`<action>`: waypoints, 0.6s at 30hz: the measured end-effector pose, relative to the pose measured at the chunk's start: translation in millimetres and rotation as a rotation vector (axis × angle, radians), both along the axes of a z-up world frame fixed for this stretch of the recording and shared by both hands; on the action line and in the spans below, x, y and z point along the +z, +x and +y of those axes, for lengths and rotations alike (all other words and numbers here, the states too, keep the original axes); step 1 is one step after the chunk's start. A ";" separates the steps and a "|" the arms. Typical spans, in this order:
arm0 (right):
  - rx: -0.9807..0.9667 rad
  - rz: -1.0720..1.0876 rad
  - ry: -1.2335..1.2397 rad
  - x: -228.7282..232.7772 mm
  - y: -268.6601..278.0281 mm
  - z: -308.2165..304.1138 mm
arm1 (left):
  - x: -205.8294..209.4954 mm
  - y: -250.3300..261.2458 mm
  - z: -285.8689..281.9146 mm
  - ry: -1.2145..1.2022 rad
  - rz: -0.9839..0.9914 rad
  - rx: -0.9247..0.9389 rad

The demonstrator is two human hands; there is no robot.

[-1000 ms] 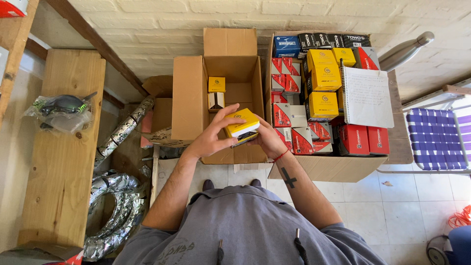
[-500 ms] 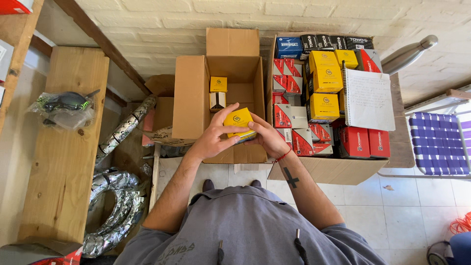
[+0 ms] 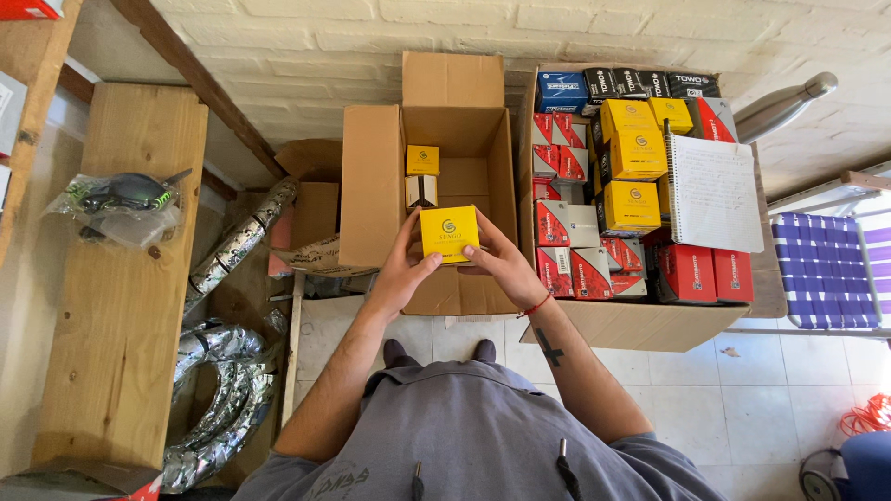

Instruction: The person organizes boxes of merchandise on a shelf and in a shipping container, then records details from the items into a notebook. The person opens a small box to reveal a mechanical part, replaces it, and continues packing items into the larger container.

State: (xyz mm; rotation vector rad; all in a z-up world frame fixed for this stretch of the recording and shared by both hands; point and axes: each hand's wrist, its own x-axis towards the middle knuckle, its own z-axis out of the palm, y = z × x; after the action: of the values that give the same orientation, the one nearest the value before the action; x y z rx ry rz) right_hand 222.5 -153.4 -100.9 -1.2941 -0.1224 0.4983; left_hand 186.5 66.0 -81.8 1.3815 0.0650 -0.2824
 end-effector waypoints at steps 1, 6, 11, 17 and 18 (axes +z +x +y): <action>-0.004 0.000 0.000 -1.7 0.6 1.9 | 1.8 -0.7 5.2 0.000 0.000 -0.004; 0.024 0.128 -0.051 23.7 -13.2 26.5 | 1.7 3.1 36.7 0.120 -0.092 -0.141; -0.099 0.142 -0.148 -39.4 -10.5 30.1 | -4.0 12.5 62.0 0.205 -0.100 -0.250; -0.328 0.162 -0.222 -37.7 14.8 22.9 | -26.9 35.0 75.5 0.640 -0.104 -0.143; -0.375 0.155 -0.207 -37.0 22.2 20.7 | -29.5 38.5 75.2 0.740 -0.088 -0.067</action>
State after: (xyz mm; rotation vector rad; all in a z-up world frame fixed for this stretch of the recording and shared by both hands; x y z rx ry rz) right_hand 244.7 -132.7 -137.9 -1.4345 0.3046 0.2911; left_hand 225.0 141.2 -111.3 2.1323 0.0515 -0.2627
